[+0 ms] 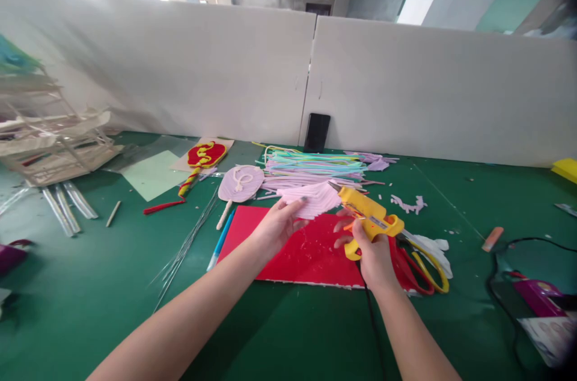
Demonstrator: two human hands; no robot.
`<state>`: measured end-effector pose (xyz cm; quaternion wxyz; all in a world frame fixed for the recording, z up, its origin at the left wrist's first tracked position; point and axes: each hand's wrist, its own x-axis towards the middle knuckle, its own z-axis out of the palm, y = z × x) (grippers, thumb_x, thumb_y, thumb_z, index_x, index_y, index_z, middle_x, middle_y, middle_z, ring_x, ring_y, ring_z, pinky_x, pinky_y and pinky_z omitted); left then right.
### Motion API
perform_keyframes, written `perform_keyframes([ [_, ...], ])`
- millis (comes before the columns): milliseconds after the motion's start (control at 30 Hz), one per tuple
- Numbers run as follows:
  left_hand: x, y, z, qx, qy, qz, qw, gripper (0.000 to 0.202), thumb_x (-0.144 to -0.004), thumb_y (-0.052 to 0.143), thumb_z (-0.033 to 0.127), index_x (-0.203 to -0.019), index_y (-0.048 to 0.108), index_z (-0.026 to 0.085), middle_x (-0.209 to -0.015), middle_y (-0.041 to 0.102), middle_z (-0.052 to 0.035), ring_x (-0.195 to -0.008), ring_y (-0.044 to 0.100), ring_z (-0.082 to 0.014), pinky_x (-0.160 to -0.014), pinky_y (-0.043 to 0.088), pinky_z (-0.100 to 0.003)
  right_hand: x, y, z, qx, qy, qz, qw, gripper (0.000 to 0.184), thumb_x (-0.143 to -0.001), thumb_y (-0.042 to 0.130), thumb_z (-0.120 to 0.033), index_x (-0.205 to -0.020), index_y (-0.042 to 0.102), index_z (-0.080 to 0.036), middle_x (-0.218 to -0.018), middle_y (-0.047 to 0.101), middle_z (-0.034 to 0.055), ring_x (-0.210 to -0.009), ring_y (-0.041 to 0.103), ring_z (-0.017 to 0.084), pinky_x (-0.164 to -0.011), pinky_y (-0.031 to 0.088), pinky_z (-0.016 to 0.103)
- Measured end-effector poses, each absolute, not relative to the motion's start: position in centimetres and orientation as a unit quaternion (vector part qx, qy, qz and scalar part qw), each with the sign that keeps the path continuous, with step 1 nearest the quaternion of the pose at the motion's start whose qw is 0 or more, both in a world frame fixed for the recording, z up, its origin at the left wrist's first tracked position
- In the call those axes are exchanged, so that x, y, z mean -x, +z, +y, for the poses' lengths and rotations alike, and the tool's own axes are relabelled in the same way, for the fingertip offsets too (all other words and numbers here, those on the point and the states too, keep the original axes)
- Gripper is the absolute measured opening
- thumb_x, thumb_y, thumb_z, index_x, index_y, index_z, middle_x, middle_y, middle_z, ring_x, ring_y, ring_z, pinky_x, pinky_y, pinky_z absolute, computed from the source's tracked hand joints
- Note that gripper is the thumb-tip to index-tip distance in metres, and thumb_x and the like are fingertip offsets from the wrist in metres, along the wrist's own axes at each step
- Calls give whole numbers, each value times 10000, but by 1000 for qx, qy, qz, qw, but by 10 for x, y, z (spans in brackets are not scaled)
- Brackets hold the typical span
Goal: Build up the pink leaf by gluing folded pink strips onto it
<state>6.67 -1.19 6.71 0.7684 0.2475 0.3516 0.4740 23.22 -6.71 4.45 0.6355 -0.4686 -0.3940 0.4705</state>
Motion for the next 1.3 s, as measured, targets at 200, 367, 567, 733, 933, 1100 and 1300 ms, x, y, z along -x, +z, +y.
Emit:
perform_keyframes([
  [200, -78, 61, -13, -332, 439, 310, 775, 307, -722, 730, 257, -1002, 641, 167, -1037, 686, -53, -916, 639, -165, -769, 501, -241, -231, 42, -67, 585, 389, -366, 610, 435, -644, 715, -550, -853, 638, -176, -754, 685, 70, -621, 635, 190, -507, 483, 268],
  [367, -69, 59, -11, -339, 379, 321, 799, 239, -722, 730, 283, -896, 669, 131, -861, 704, -60, -743, 647, -141, -685, 515, -235, -233, 41, -64, 602, 347, -362, 621, 431, -641, 720, -539, -868, 670, -177, -822, 701, 73, -798, 654, 232, -655, 536, 308],
  [567, -57, 62, -9, -404, 313, 329, 795, 264, -653, 769, 347, -677, 656, 110, -637, 665, -49, -602, 619, -128, -622, 490, -231, -244, 29, -63, 618, 356, -362, 600, 431, -618, 722, -569, -776, 658, -173, -657, 669, 58, -616, 625, 192, -487, 490, 257],
  [733, -53, 73, -9, -408, 383, 343, 754, 237, -678, 739, 349, -679, 631, 137, -640, 647, -19, -627, 596, -120, -644, 475, -232, -237, 38, -67, 591, 355, -341, 639, 517, -761, 475, -693, -640, 571, -200, -456, 562, 32, -461, 579, 170, -351, 391, 231],
  [933, -51, 74, -8, -443, 467, 416, 642, 243, -740, 667, 382, -680, 602, 155, -644, 624, -10, -611, 555, -119, -611, 451, -235, -229, 46, -70, 608, 457, -281, 586, 553, -753, 474, -703, -546, 504, -191, -395, 498, 10, -337, 502, 133, -303, 368, 226],
  [1100, -53, 78, -10, -499, 496, 466, 537, 254, -772, 625, 361, -629, 589, 155, -638, 592, -3, -623, 542, -116, -619, 442, -225, -231, 45, -65, 538, 541, -245, 599, 456, -639, 696, -597, -713, 578, -162, -557, 580, -1, -423, 529, 109, -360, 432, 210],
  [1300, -55, 78, -11, -522, 495, 496, 486, 258, -761, 623, 306, -584, 496, 168, -595, 510, 37, -582, 499, -93, -545, 403, -197, -233, 48, -63, 476, 540, -211, 661, 425, -662, 721, -516, -895, 597, -183, -702, 606, -6, -563, 581, 120, -430, 486, 214],
])
